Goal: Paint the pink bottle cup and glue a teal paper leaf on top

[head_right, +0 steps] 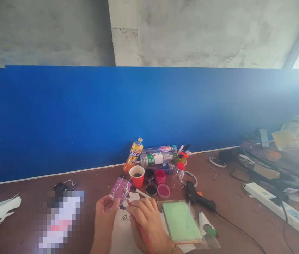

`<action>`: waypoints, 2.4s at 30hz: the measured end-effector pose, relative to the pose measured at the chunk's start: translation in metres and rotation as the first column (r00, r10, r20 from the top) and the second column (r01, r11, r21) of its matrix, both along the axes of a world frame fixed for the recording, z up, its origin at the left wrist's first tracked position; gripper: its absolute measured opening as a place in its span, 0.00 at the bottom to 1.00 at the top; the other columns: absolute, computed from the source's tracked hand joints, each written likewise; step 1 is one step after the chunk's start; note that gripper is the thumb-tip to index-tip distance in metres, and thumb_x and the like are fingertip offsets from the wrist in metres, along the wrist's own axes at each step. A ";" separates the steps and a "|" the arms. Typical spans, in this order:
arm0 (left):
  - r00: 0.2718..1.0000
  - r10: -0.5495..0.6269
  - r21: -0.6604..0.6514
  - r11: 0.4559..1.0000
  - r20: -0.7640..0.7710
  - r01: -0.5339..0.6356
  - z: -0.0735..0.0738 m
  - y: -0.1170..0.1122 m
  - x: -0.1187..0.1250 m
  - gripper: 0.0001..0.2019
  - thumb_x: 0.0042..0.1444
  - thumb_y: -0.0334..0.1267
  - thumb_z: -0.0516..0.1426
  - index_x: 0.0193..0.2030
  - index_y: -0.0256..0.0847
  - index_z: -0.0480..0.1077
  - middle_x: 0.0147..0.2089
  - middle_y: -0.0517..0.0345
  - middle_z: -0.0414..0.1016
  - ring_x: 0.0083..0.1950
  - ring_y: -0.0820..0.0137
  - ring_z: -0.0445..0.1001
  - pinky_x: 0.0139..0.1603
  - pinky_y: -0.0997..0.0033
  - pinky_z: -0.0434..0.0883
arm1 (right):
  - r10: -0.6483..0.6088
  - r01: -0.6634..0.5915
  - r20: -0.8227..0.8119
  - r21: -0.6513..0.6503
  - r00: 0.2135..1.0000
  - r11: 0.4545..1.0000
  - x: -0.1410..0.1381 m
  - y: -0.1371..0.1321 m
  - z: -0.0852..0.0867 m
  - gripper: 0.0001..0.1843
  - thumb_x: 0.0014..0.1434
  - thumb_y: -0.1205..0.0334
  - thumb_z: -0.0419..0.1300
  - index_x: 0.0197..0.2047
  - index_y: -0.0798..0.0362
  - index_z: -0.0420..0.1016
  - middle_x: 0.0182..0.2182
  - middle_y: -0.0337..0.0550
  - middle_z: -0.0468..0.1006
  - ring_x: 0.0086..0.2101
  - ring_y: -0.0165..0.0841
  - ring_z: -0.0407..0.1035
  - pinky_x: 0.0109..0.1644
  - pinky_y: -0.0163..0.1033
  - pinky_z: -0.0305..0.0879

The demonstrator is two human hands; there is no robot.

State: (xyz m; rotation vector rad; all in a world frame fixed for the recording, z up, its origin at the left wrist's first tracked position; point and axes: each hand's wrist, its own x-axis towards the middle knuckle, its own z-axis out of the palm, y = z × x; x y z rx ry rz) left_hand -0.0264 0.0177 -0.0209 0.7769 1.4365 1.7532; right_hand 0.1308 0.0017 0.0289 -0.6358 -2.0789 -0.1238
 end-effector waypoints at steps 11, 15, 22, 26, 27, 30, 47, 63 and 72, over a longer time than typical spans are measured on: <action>0.998 -0.026 -0.054 0.998 0.058 0.029 0.001 -0.002 0.000 0.19 0.48 0.45 0.62 0.43 0.41 0.62 0.41 0.55 0.70 0.45 0.62 0.73 0.45 0.59 0.70 | 0.015 -0.015 -0.012 -0.002 1.000 1.000 -0.001 -0.001 0.002 0.19 0.57 0.77 0.49 0.49 0.53 0.66 0.36 0.44 0.78 0.36 0.35 0.69 0.39 0.41 0.63; 0.985 -0.040 -0.057 0.997 0.170 0.050 0.001 -0.002 0.001 0.20 0.46 0.44 0.64 0.43 0.42 0.62 0.41 0.55 0.71 0.44 0.63 0.74 0.46 0.59 0.70 | 0.016 -0.016 0.008 -0.014 1.000 1.000 0.000 -0.001 0.000 0.16 0.57 0.76 0.50 0.45 0.53 0.68 0.35 0.43 0.77 0.35 0.34 0.69 0.39 0.41 0.62; 0.870 -0.150 0.055 0.989 0.470 0.141 0.003 -0.003 0.003 0.16 0.47 0.43 0.64 0.38 0.42 0.64 0.36 0.58 0.72 0.40 0.69 0.75 0.48 0.64 0.71 | 0.022 -0.021 0.059 -0.019 0.998 1.000 0.001 0.000 -0.004 0.15 0.59 0.74 0.49 0.47 0.53 0.68 0.38 0.45 0.77 0.36 0.35 0.67 0.39 0.42 0.61; 0.793 -0.220 0.115 0.975 0.569 0.188 0.006 -0.005 0.001 0.13 0.45 0.42 0.65 0.34 0.40 0.68 0.35 0.58 0.74 0.39 0.69 0.75 0.48 0.66 0.72 | 0.037 -0.037 0.045 -0.008 0.998 0.999 0.001 -0.002 -0.003 0.13 0.59 0.74 0.50 0.45 0.53 0.68 0.36 0.44 0.77 0.34 0.35 0.66 0.38 0.42 0.61; 0.780 -0.228 0.132 0.974 0.583 0.187 0.007 -0.005 0.001 0.13 0.44 0.42 0.65 0.33 0.40 0.69 0.35 0.57 0.74 0.39 0.69 0.75 0.47 0.65 0.73 | 0.033 -0.033 0.048 -0.001 0.998 0.999 0.001 -0.002 -0.002 0.13 0.58 0.74 0.50 0.45 0.52 0.68 0.36 0.44 0.77 0.34 0.35 0.67 0.37 0.42 0.61; 0.746 -0.244 0.151 0.970 0.620 0.191 0.007 -0.006 -0.001 0.11 0.44 0.39 0.66 0.32 0.39 0.71 0.34 0.56 0.75 0.38 0.68 0.76 0.45 0.65 0.74 | 0.022 -0.024 0.059 0.025 0.998 0.999 0.001 -0.003 0.001 0.13 0.58 0.74 0.50 0.44 0.51 0.68 0.36 0.44 0.77 0.34 0.35 0.67 0.37 0.42 0.61; 0.552 -0.323 0.172 0.935 0.769 0.309 0.018 -0.008 -0.004 0.04 0.53 0.37 0.58 0.32 0.39 0.73 0.36 0.52 0.77 0.39 0.65 0.77 0.43 0.64 0.76 | 0.078 -0.079 0.050 0.033 0.996 0.996 0.002 -0.004 -0.006 0.15 0.59 0.74 0.48 0.47 0.54 0.67 0.37 0.45 0.77 0.36 0.35 0.67 0.38 0.43 0.60; 0.370 -0.308 0.135 0.896 0.877 0.424 0.026 -0.011 -0.009 0.12 0.61 0.36 0.50 0.39 0.32 0.72 0.36 0.46 0.78 0.38 0.66 0.78 0.39 0.66 0.77 | 0.196 -0.245 -0.228 -0.208 0.954 0.947 0.003 -0.007 0.001 0.17 0.60 0.73 0.46 0.48 0.47 0.65 0.35 0.45 0.75 0.36 0.38 0.67 0.39 0.45 0.63; 0.250 -0.428 0.258 0.821 0.868 0.509 0.024 -0.013 -0.007 0.13 0.60 0.39 0.52 0.42 0.31 0.72 0.38 0.47 0.78 0.41 0.66 0.78 0.48 0.66 0.74 | 0.161 -0.404 -0.478 -0.465 0.864 0.788 0.006 -0.002 -0.008 0.11 0.66 0.63 0.46 0.44 0.47 0.69 0.38 0.44 0.72 0.41 0.38 0.65 0.46 0.44 0.63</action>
